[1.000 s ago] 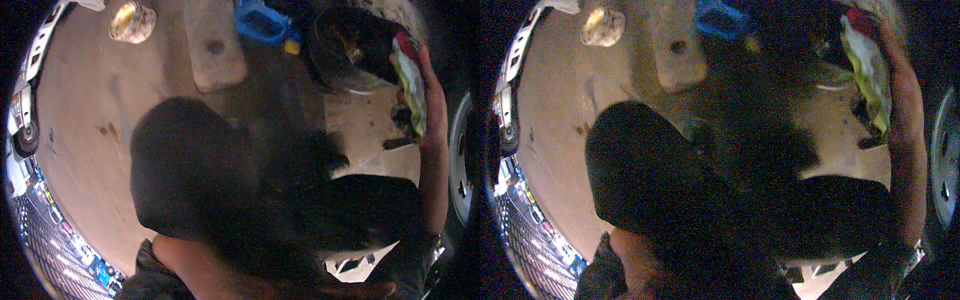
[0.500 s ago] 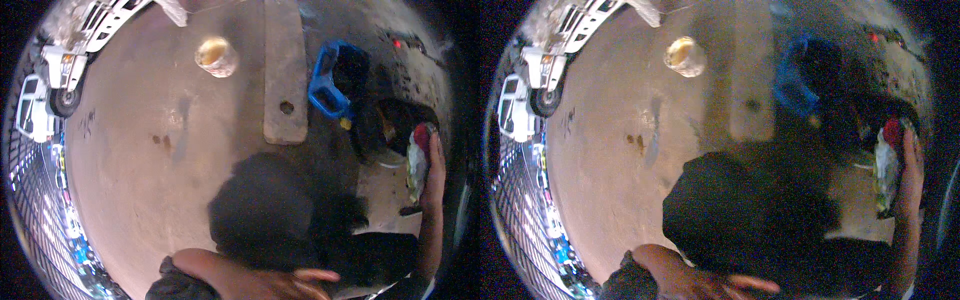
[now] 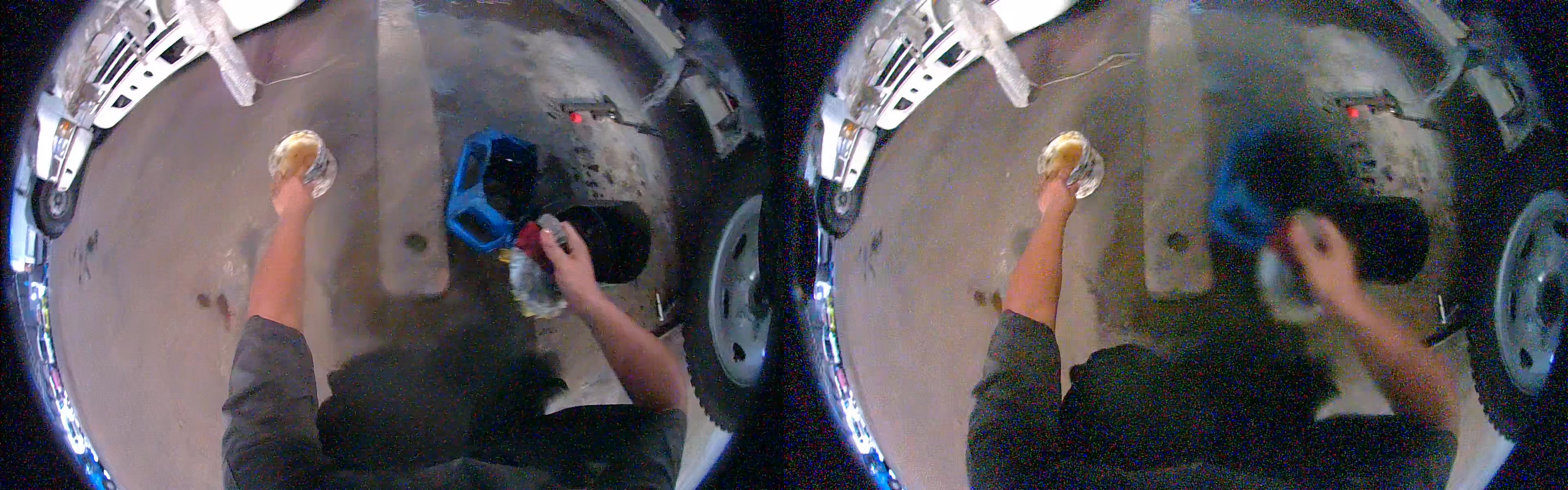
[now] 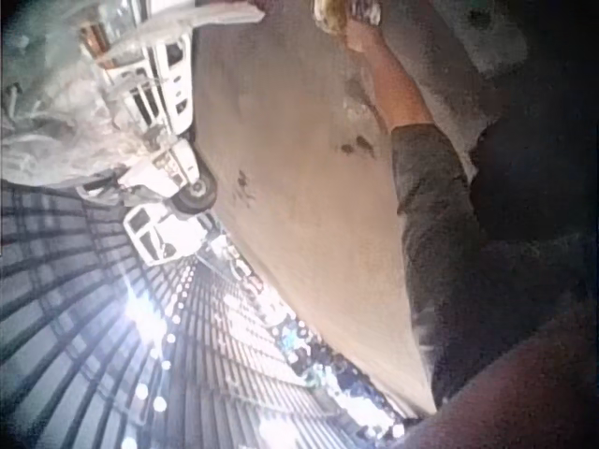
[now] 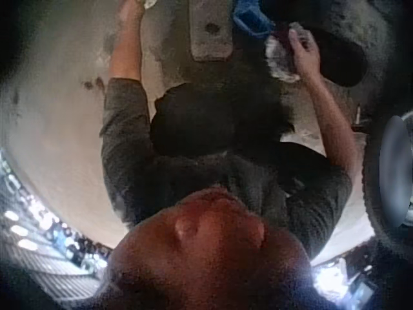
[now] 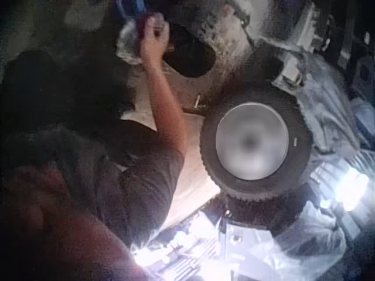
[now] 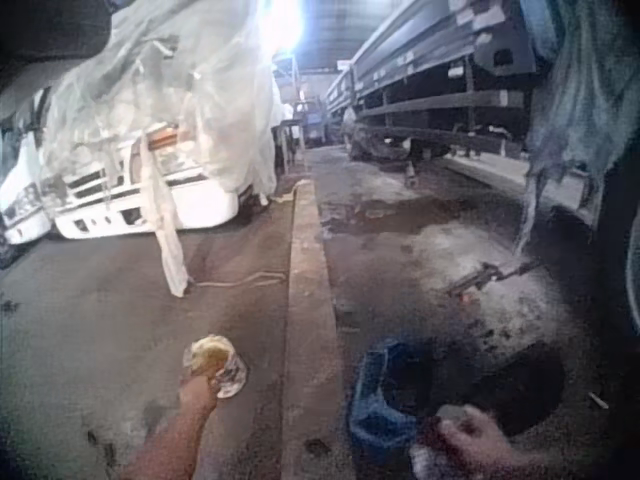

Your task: The person sits on the floor and cleans a metal bearing by wiping it with a rag and applying grease from a container. They repeatedly wipe the bearing and their hands, then stand up and walk away at the end.

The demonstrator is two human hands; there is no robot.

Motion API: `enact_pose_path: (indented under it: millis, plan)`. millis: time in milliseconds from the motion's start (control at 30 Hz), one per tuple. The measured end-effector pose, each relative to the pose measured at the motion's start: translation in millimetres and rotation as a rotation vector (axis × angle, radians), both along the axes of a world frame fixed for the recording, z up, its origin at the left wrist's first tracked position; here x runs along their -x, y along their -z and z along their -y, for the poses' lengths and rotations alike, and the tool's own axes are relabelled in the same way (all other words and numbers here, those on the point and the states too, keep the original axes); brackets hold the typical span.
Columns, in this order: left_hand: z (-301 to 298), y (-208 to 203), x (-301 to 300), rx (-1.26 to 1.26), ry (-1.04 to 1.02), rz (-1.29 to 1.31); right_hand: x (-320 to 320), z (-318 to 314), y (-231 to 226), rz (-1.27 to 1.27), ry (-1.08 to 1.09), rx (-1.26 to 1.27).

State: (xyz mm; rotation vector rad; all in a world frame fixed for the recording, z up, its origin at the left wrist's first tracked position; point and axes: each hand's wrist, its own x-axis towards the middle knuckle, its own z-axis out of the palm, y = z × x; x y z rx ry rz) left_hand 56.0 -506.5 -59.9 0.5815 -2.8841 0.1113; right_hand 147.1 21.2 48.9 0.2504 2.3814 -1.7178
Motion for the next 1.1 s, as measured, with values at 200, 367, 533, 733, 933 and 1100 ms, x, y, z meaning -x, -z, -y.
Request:
enact_pose_path:
  millis: [200,367,533,733,933,1100]
  plan:
    - [-13,1,0,-0.083,-0.006,0.067,-9,41,-22,0.565,0.038,0.719]
    - [-6,-4,-17,-0.062,0.117,-0.035,-8,87,-21,0.388,0.027,0.615]
    - [24,4,-36,0.036,0.216,-0.042,-11,112,12,0.254,-0.092,0.549]
    - [3,11,-124,0.01,0.438,-0.008,-30,107,47,0.132,-0.094,0.417]
    - [-87,51,-164,-0.281,0.287,-0.03,-36,113,54,0.252,-0.169,0.422]
    - [-119,13,-173,-0.07,0.329,-0.04,-38,129,30,0.26,-0.209,0.479]
